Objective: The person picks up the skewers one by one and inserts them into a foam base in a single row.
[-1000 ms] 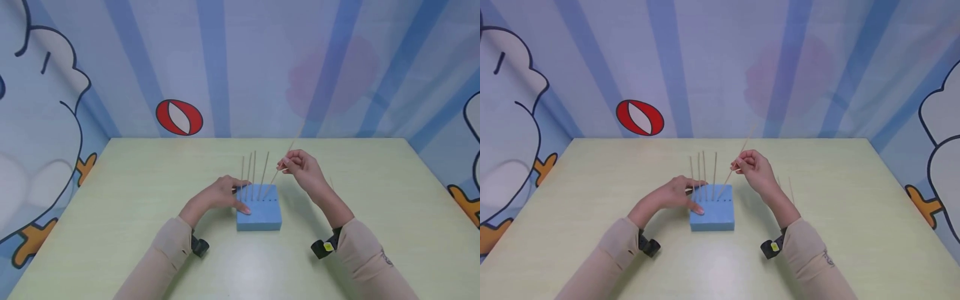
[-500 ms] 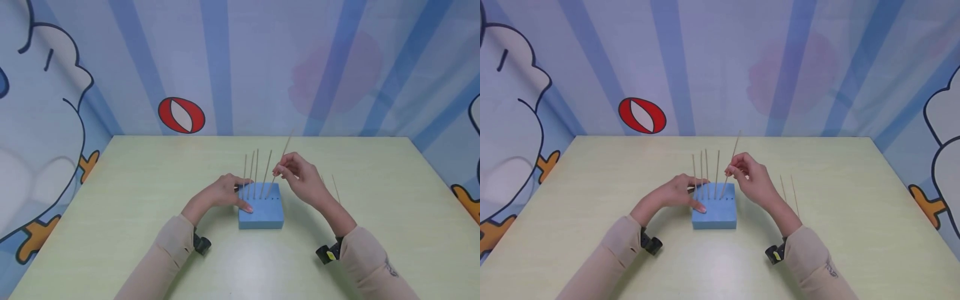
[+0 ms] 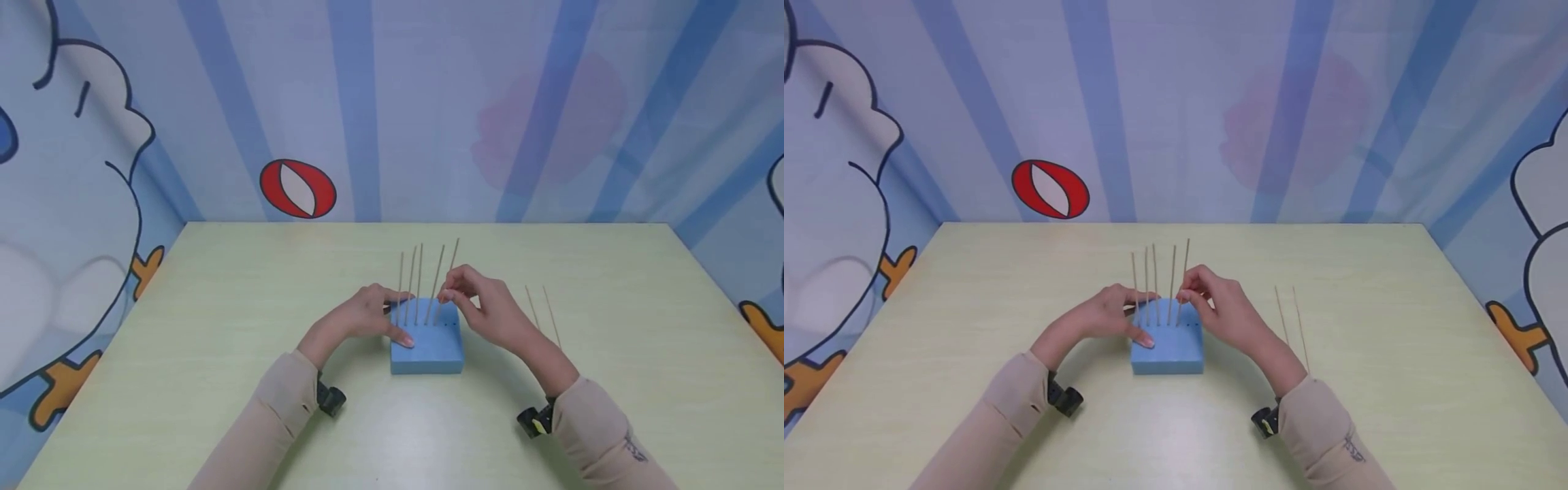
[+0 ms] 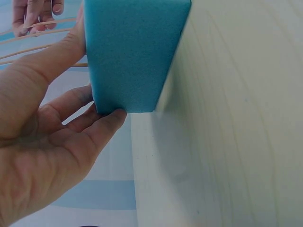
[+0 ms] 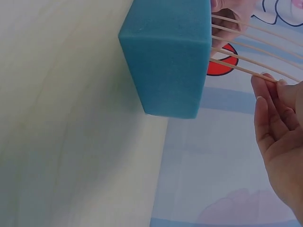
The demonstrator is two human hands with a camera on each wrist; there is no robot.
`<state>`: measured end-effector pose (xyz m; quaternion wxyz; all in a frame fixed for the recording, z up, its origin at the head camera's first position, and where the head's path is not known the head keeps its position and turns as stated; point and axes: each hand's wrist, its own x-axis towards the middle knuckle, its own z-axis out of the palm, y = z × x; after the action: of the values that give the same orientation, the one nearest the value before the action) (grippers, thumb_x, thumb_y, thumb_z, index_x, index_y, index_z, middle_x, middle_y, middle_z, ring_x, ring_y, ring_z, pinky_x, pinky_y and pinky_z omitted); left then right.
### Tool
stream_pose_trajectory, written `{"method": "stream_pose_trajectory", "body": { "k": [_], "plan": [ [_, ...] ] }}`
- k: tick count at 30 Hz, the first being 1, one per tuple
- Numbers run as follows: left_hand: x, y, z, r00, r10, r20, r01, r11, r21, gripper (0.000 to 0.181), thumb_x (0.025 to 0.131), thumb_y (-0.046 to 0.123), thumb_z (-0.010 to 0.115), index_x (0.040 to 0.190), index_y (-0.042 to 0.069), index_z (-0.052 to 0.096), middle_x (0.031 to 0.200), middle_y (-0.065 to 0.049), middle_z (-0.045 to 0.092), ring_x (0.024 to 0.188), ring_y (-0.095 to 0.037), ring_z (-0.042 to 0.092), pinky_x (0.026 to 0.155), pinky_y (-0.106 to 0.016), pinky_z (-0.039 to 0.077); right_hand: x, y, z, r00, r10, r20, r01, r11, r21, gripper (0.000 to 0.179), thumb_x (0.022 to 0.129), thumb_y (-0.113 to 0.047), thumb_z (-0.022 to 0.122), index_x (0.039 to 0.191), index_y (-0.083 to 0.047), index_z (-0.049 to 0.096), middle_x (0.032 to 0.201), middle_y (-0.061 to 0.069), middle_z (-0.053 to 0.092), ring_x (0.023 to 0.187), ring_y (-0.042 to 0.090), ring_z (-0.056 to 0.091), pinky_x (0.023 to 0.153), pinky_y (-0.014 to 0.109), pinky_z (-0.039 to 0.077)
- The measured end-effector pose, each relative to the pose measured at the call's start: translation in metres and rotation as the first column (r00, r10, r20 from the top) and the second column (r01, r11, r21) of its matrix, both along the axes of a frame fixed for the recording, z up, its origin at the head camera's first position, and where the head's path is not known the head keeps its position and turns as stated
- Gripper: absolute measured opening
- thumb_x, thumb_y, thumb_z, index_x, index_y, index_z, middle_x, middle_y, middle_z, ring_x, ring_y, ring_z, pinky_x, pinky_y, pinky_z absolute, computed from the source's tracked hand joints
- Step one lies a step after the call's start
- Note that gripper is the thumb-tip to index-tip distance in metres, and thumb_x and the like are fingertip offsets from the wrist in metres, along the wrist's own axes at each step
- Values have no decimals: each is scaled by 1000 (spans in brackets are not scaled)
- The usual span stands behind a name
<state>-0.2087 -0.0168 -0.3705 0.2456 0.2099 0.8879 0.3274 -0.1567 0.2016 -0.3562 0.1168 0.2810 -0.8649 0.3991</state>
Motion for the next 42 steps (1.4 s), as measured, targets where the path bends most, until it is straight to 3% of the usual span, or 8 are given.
{"method": "stream_pose_trajectory", "body": {
  "k": [7,20,24,28,37,42],
  "plan": [
    [0,0,1,1000,-3,4,3,1000,-8,86,64,33,86,139,14,47,145,-8,40,128,-21,42,100,-37,40,-1,-3,-5,1000,3,27,-3,1000,-1,7,92,-3,55,97,-7,52,91,4,67,79,18,67,65,30,51],
    [1,0,-1,1000,-5,8,5,1000,-10,86,64,33,86,139,15,47,145,-7,40,128,-21,42,100,-37,40,2,-5,-6,999,17,-30,-17,999,28,8,92,-1,55,95,-6,50,88,6,67,78,19,67,57,28,47],
    [-1,0,-1,1000,2,12,-2,1000,-18,87,64,34,86,139,16,46,146,-6,39,129,-22,41,100,-38,39,1,-4,-3,1000,15,4,-15,1000,26,7,92,-3,55,95,-6,50,89,6,67,80,20,68,62,29,50],
    [-1,2,-1,1000,5,17,-5,1000,-7,87,64,32,86,139,15,46,146,-7,39,129,-22,41,101,-38,39,2,1,-1,994,-17,104,15,1000,18,8,91,-6,58,98,-7,55,93,5,68,84,20,67,70,33,52],
    [1,4,-2,999,23,32,-22,1000,-19,86,65,31,86,139,18,46,146,-9,38,131,-24,40,103,-40,37,11,42,-9,944,-210,256,182,974,132,23,87,-10,66,108,-2,62,95,6,68,90,20,64,75,33,51],
    [0,4,-2,999,31,25,-30,999,-27,85,65,31,86,139,19,46,147,-9,37,133,-25,37,104,-41,35,19,77,-9,864,-376,336,306,921,242,24,86,-12,67,105,3,64,91,10,67,86,25,63,73,37,50]
  ]
}}
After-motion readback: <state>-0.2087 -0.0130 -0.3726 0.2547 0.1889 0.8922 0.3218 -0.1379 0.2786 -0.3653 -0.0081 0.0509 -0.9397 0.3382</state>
